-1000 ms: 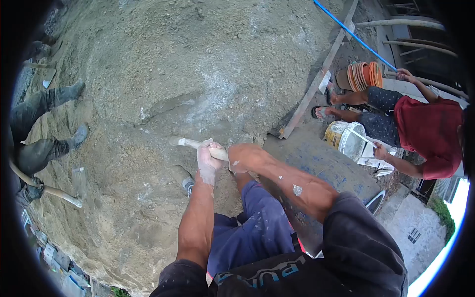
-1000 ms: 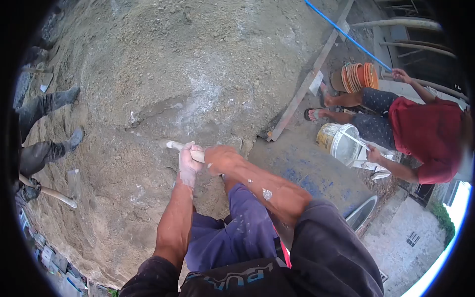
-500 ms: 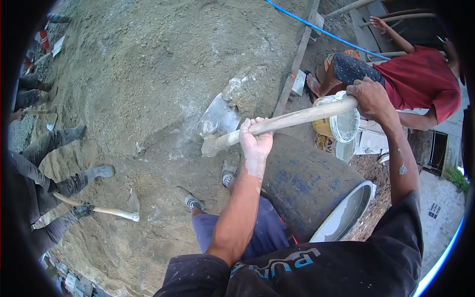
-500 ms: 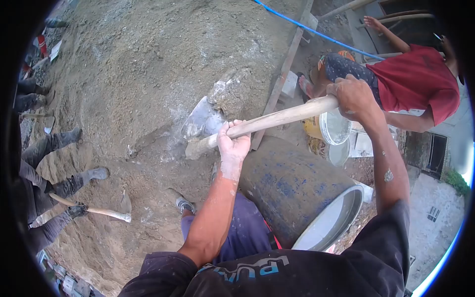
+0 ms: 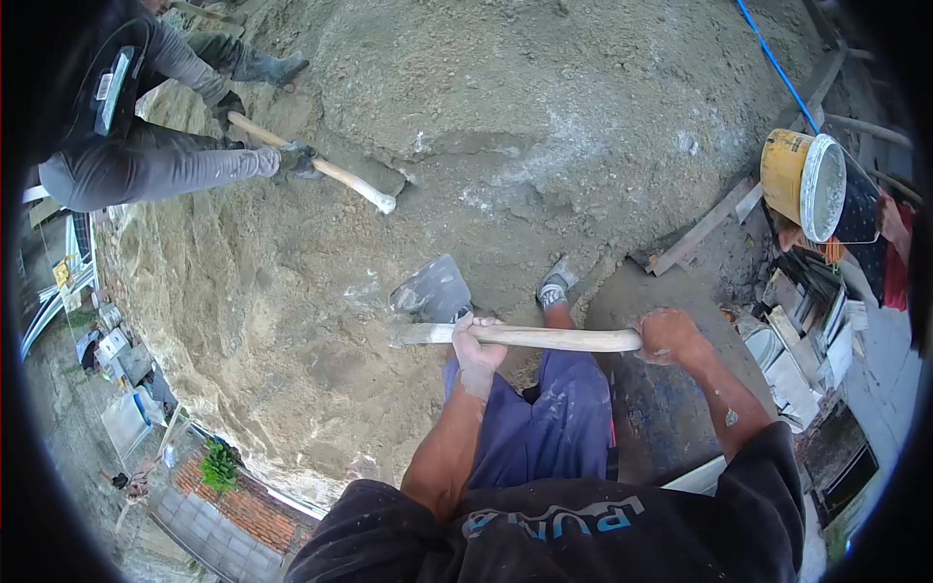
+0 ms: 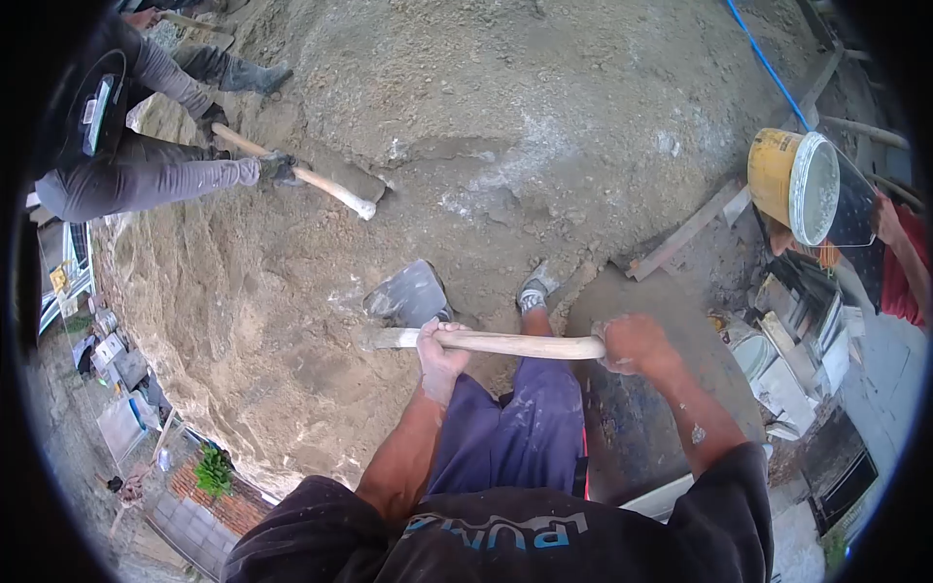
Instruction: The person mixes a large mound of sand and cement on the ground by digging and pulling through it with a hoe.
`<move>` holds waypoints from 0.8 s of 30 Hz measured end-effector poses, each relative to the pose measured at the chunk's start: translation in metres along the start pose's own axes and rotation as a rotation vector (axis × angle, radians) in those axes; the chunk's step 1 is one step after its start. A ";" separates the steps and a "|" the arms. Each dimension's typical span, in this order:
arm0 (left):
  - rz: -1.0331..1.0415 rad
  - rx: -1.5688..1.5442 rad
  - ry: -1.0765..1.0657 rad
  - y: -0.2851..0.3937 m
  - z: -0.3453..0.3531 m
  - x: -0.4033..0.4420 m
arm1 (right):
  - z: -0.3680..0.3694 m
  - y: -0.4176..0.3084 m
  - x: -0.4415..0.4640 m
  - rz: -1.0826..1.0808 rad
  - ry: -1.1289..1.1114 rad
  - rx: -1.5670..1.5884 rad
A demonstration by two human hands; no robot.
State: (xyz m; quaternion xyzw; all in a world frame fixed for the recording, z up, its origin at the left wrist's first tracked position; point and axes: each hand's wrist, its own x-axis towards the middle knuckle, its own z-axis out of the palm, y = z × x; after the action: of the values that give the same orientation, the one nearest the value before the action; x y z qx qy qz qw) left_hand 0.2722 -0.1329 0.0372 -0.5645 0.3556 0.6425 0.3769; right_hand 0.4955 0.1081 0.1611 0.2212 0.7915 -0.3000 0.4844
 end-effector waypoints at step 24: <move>-0.192 0.494 -0.035 0.011 0.093 0.169 | -0.016 -0.157 0.222 0.346 0.062 0.412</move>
State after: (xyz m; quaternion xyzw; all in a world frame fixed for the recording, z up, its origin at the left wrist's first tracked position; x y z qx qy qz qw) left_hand 0.2069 -0.0421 -0.1198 -0.4753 0.4400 0.5073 0.5684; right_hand 0.2885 0.0189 0.0084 0.4560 0.6787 -0.3606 0.4488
